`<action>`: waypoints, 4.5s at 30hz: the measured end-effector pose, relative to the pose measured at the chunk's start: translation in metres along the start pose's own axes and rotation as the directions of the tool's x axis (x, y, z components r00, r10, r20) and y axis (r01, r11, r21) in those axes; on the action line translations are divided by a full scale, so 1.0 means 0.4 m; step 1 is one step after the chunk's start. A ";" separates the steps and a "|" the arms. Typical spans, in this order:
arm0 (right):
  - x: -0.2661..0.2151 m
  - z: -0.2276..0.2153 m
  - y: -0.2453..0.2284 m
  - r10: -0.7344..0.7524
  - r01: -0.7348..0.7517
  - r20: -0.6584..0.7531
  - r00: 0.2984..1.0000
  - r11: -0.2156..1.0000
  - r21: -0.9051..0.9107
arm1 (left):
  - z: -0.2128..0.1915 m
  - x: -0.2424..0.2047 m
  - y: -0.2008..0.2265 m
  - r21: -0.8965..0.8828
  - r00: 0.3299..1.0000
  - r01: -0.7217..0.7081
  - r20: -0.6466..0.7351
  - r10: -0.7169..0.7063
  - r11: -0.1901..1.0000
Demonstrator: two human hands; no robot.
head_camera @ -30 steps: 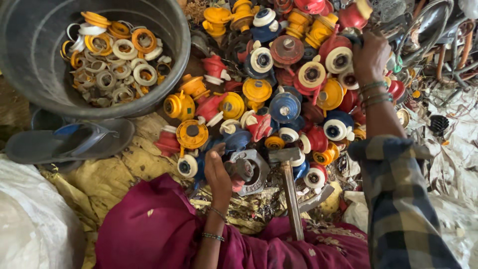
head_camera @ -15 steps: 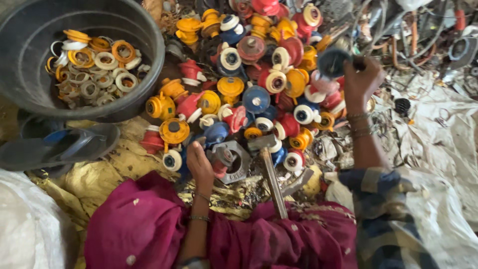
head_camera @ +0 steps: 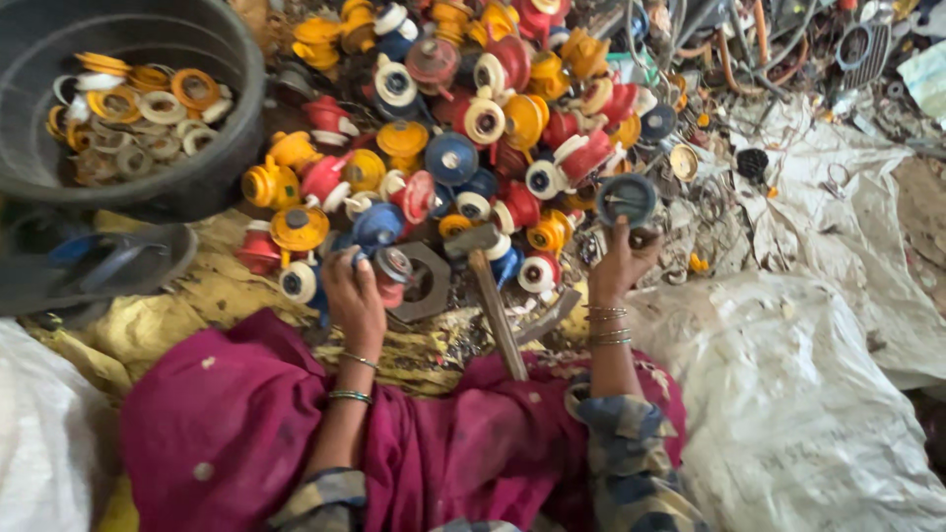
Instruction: The person sits on the floor and uses a hammer to strike small colorful plastic components placed on a metal fixture, separating parts. The person repeatedly picks up components, positions them, strikes them, and discards the separated pieces.
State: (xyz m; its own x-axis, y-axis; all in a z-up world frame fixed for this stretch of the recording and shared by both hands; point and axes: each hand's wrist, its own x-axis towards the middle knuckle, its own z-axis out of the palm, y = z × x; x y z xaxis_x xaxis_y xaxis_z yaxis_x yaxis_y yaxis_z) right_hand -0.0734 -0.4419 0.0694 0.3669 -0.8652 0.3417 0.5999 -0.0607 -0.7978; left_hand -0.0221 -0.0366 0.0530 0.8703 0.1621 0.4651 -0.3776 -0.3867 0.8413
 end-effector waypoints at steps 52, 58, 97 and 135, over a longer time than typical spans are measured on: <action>-0.051 -0.081 -0.169 -0.154 0.354 0.329 0.932 0.593 -0.723 | 0.058 0.165 0.112 0.022 0.987 -0.148 0.068 0.146 0.989; -0.060 -0.069 -0.168 -0.169 0.300 0.259 0.951 0.711 -0.636 | 0.105 0.318 0.019 0.035 0.967 -0.238 0.108 0.233 0.971; -0.098 -0.031 -0.140 0.371 0.403 0.485 0.792 0.280 -0.872 | 0.480 0.566 -0.259 0.623 0.843 -0.338 0.533 -0.067 0.706; -0.439 0.153 -0.176 0.692 -0.418 0.599 0.402 0.721 -0.553 | 0.044 -0.112 0.066 -0.538 0.606 0.795 0.723 -0.331 0.279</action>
State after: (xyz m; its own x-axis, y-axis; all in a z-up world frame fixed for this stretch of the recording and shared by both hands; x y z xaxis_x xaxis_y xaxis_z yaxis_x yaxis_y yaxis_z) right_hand -0.1365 -0.2551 0.0959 0.9889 -0.0919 -0.1172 -0.1137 0.0429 -0.9926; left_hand -0.0656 -0.0702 0.0495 0.8810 -0.4304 -0.1964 0.4168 0.5095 0.7528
